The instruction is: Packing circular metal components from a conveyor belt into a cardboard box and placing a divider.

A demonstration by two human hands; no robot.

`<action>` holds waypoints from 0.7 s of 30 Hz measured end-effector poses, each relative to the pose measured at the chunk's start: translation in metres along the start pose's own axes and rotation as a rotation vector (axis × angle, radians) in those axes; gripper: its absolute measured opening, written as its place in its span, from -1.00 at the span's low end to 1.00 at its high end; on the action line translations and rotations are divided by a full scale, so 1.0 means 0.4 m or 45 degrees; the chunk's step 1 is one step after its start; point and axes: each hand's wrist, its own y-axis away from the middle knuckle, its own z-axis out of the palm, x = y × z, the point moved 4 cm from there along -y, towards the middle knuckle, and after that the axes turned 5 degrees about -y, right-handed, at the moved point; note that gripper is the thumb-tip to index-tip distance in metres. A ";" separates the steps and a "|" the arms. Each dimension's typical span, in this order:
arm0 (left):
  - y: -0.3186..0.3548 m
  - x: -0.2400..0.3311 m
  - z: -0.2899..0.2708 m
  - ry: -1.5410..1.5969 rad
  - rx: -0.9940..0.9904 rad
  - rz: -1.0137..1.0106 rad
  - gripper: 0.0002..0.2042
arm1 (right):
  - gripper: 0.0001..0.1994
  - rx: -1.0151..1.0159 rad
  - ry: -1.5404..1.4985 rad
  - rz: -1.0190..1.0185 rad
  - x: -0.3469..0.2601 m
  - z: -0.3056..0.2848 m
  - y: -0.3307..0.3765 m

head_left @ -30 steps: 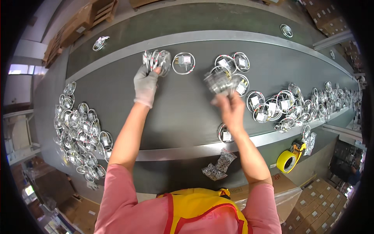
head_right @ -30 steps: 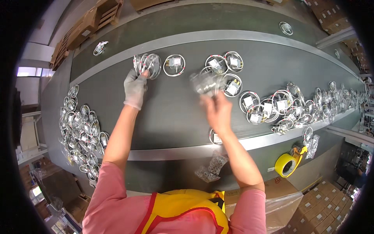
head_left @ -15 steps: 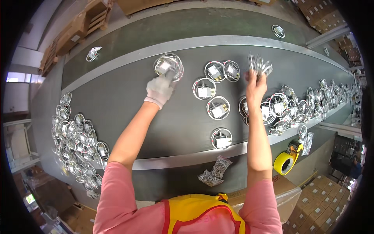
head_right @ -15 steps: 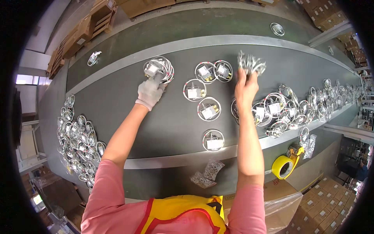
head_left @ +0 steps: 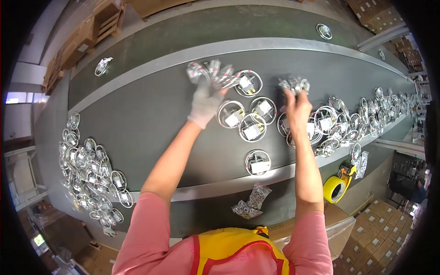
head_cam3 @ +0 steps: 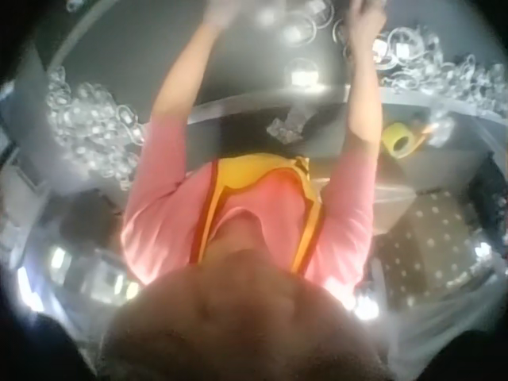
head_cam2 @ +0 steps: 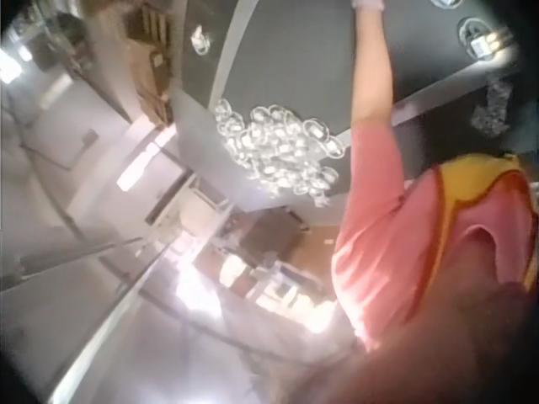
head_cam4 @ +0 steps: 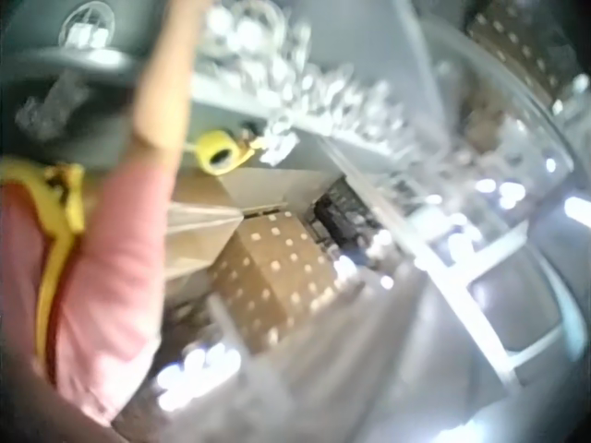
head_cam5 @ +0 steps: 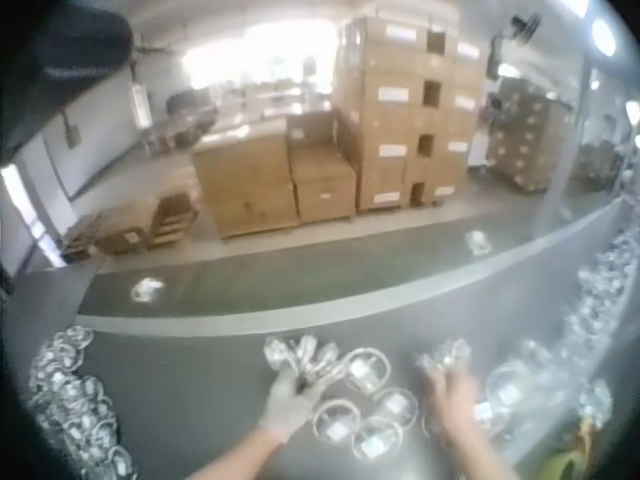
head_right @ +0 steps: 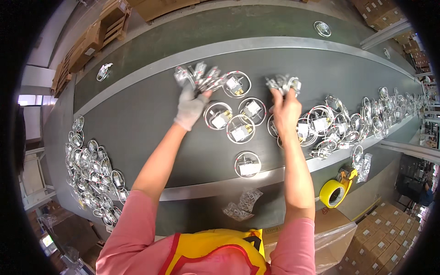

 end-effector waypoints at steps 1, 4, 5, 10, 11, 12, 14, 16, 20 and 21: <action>0.033 0.002 -0.030 0.111 0.011 -0.077 -0.71 | -0.81 0.038 -0.137 -0.024 -0.006 -0.008 0.025; 0.138 0.005 -0.090 0.302 0.025 -0.262 -0.77 | -0.88 -0.038 -0.292 -0.183 0.018 -0.004 0.079; 0.174 0.002 -0.104 0.381 0.037 -0.365 -0.79 | -0.87 -0.183 -0.049 -0.412 0.024 0.003 0.093; 0.292 0.003 -0.139 0.339 0.159 -0.421 -0.75 | -0.80 -0.408 0.509 -1.102 -0.018 0.015 0.153; 0.300 0.011 -0.139 0.160 0.198 -0.211 -0.77 | -0.79 -0.389 0.568 -1.128 -0.009 0.027 0.155; 0.307 0.018 -0.137 -0.019 0.233 0.001 -0.79 | -0.79 -0.389 0.568 -1.131 0.008 0.038 0.156; 0.301 0.035 -0.119 -0.533 0.125 0.538 -0.74 | -0.78 -0.355 0.658 -1.115 0.041 0.051 0.149; 0.277 0.002 -0.092 -0.877 -0.136 0.772 -0.69 | -0.80 -0.300 0.675 -1.053 0.045 0.050 0.134; 0.260 0.030 -0.092 -0.840 -0.248 0.954 -0.63 | -0.91 -0.119 -0.598 0.176 0.011 0.016 0.065; 0.264 0.016 -0.099 -0.881 -0.219 0.998 -0.61 | -0.90 -0.059 -0.681 0.195 0.005 0.024 0.044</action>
